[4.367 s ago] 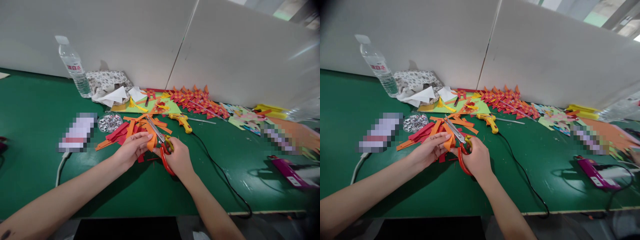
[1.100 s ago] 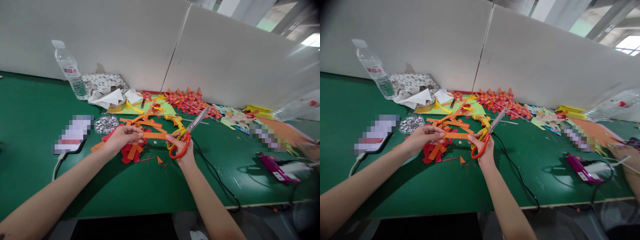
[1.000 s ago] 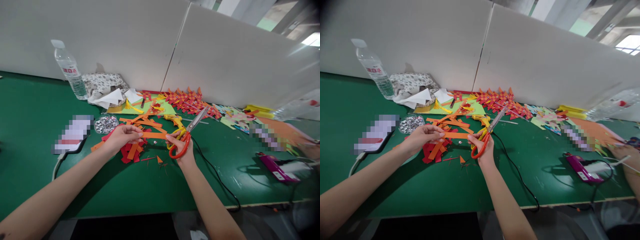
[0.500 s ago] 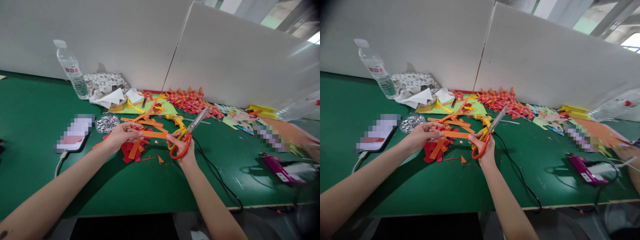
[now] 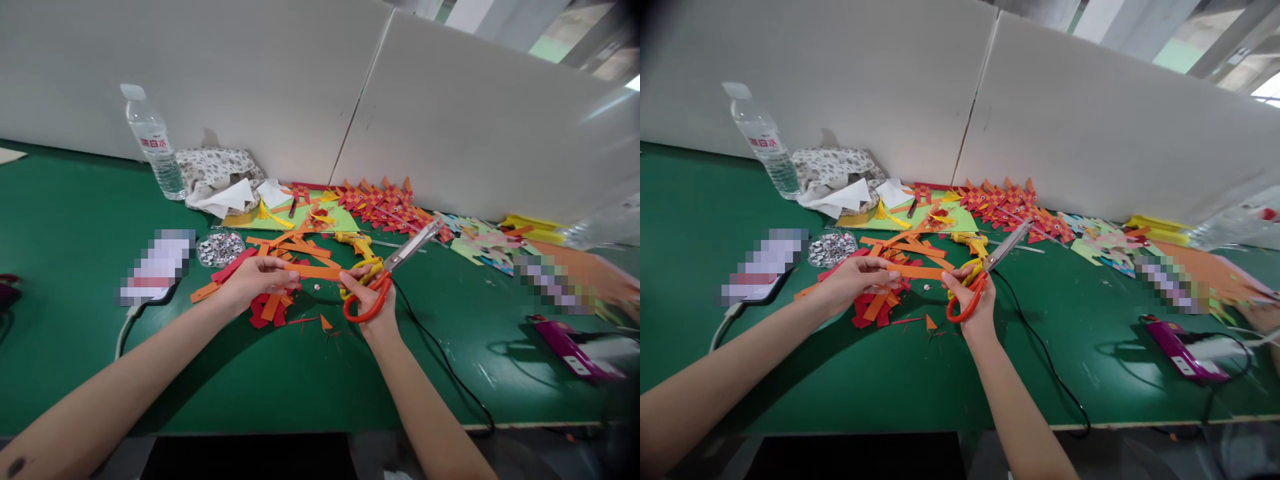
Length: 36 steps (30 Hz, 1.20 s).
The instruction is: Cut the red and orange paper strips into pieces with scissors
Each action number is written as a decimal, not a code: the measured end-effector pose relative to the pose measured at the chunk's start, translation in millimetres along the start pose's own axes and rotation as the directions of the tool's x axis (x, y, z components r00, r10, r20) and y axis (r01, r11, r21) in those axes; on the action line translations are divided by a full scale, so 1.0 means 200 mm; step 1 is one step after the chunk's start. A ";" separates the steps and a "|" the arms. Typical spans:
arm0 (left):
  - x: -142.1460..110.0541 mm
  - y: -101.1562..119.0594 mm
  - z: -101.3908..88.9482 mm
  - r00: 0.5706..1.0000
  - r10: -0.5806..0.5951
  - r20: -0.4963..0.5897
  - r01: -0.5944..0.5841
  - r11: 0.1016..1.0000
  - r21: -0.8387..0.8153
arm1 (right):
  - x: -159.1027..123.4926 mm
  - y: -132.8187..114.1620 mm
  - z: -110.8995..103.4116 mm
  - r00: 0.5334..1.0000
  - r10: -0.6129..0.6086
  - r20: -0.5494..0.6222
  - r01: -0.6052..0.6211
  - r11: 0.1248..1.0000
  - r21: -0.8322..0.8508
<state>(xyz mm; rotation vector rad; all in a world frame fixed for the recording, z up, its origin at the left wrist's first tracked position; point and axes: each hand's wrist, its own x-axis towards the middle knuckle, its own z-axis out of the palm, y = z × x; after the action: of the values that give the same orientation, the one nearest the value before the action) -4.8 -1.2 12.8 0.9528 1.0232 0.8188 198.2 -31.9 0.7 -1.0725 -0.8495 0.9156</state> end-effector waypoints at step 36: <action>0.00 0.07 -0.09 0.921 0.316 -0.229 -0.318 0.948 0.026 | -0.05 0.00 0.03 0.975 -0.083 0.208 0.155 0.921 -0.358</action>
<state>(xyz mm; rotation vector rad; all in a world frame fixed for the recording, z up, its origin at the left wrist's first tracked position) -22.7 9.4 22.2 1.0459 1.0747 1.2281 188.9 -39.6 0.7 -1.2560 -1.2716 0.7764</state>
